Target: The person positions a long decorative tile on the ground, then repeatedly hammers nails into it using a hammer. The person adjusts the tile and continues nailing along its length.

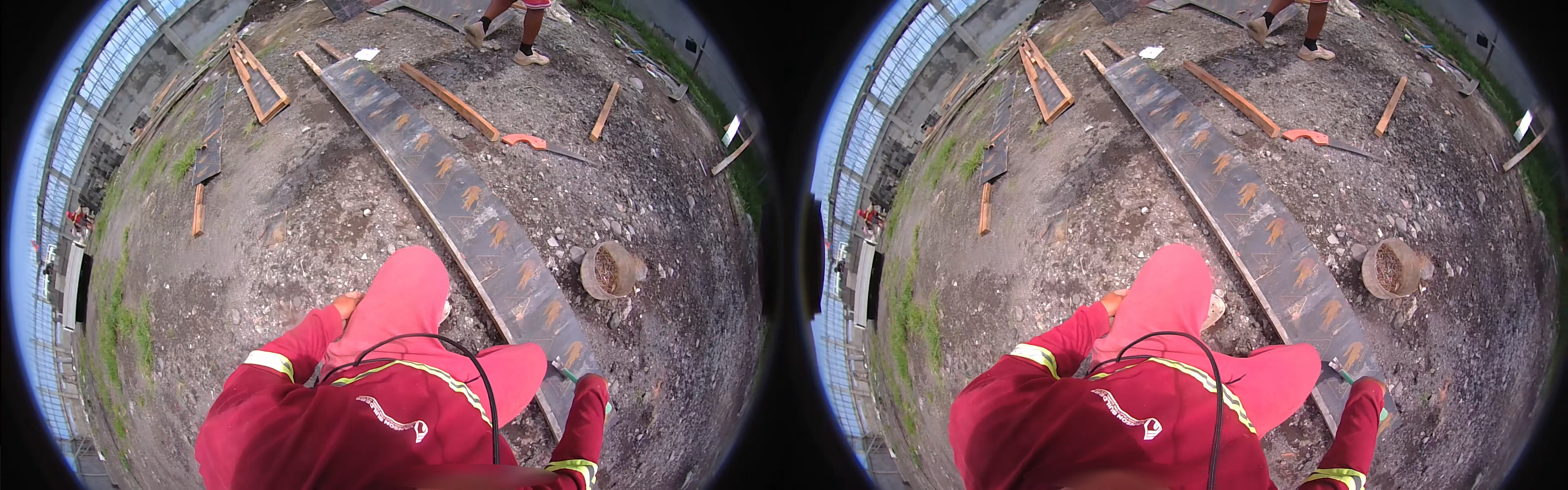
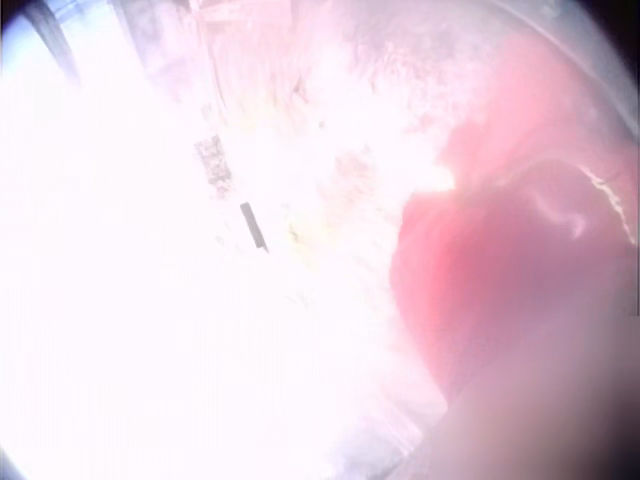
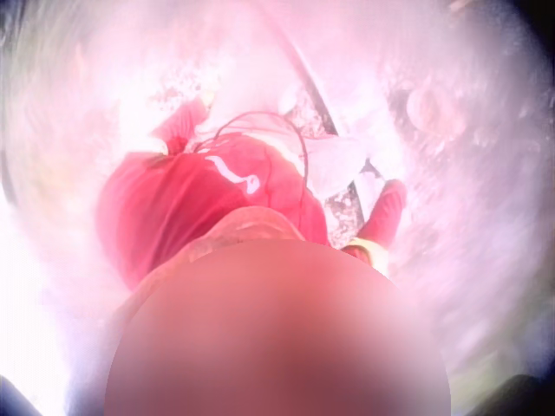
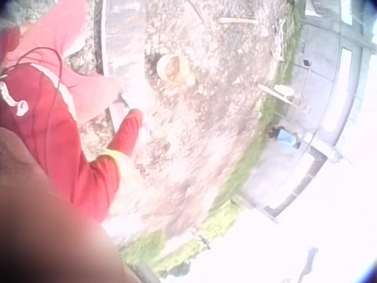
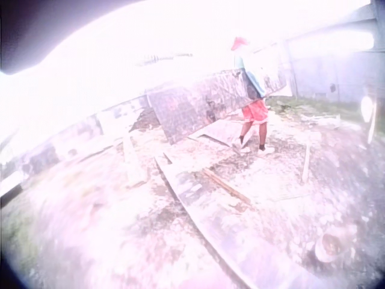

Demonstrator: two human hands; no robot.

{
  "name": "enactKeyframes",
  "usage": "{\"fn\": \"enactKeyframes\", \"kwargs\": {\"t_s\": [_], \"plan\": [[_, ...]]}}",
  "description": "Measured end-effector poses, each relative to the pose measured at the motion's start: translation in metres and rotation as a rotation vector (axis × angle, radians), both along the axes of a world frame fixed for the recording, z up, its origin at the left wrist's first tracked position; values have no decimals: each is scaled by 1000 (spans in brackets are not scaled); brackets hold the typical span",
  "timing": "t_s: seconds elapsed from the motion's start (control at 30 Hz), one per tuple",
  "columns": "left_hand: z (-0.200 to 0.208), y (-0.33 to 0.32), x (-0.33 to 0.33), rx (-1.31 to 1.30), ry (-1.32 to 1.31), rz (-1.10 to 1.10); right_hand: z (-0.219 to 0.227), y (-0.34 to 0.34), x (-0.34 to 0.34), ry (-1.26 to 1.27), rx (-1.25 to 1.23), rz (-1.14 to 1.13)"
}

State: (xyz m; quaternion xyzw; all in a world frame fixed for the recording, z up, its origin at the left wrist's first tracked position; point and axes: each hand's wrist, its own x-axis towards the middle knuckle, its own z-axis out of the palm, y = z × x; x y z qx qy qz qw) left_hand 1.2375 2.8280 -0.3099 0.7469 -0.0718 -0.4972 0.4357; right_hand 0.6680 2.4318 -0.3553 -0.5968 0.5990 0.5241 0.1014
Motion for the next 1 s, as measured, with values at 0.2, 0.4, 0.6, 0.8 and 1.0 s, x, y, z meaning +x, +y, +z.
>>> {"fn": "enactKeyframes", "kwargs": {"t_s": [0.2,0.4,0.6,0.8,1.0], "plan": [[17,29,13,-221,336,453,17,-6,2,44,-38,-5],[27,108,2,98,-328,73,8,-19,11,48,-65,-10],[109,109,43,98,-742,154,11,-14,24,29,-98,-56],[158,-58,109,1,-889,-274,27,5,14,3,-127,-233],[112,-215,81,-136,-1115,-750,32,30,42,48,-110,-168]]}}
